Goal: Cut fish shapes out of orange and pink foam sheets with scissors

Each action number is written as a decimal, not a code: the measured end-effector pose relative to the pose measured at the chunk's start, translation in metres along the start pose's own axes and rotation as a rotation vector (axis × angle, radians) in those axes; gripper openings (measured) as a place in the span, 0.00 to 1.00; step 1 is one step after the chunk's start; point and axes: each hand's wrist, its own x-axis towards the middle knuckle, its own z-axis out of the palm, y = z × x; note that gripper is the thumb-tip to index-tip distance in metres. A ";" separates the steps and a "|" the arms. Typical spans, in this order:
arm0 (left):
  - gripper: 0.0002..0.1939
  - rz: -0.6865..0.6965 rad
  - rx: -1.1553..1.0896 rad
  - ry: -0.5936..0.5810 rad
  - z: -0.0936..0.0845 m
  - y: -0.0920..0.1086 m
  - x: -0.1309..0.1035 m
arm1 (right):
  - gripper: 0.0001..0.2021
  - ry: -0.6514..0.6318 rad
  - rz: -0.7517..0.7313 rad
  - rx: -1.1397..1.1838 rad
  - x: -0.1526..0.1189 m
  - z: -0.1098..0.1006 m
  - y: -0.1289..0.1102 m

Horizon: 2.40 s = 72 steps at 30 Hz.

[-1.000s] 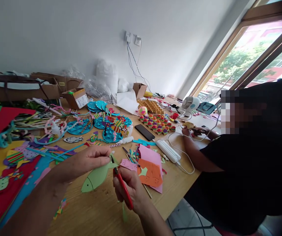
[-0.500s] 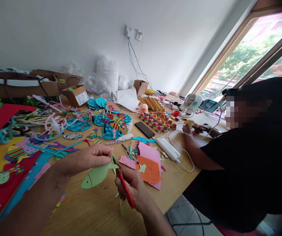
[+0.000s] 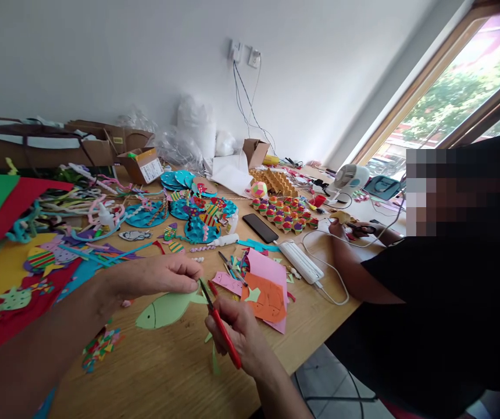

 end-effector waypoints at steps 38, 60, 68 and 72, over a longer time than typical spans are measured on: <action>0.07 -0.078 0.097 0.020 -0.004 -0.055 0.017 | 0.21 -0.078 0.246 -0.041 -0.012 -0.045 0.031; 0.09 -0.050 0.018 0.267 0.004 -0.070 0.025 | 0.07 -0.054 -0.070 -0.101 0.089 -0.010 0.009; 0.14 -0.053 0.001 0.363 -0.002 -0.079 0.030 | 0.06 0.121 -0.066 -0.182 0.104 -0.011 0.015; 0.10 -0.087 0.055 0.397 0.000 -0.093 0.036 | 0.05 0.183 -0.055 -0.258 0.107 -0.016 0.025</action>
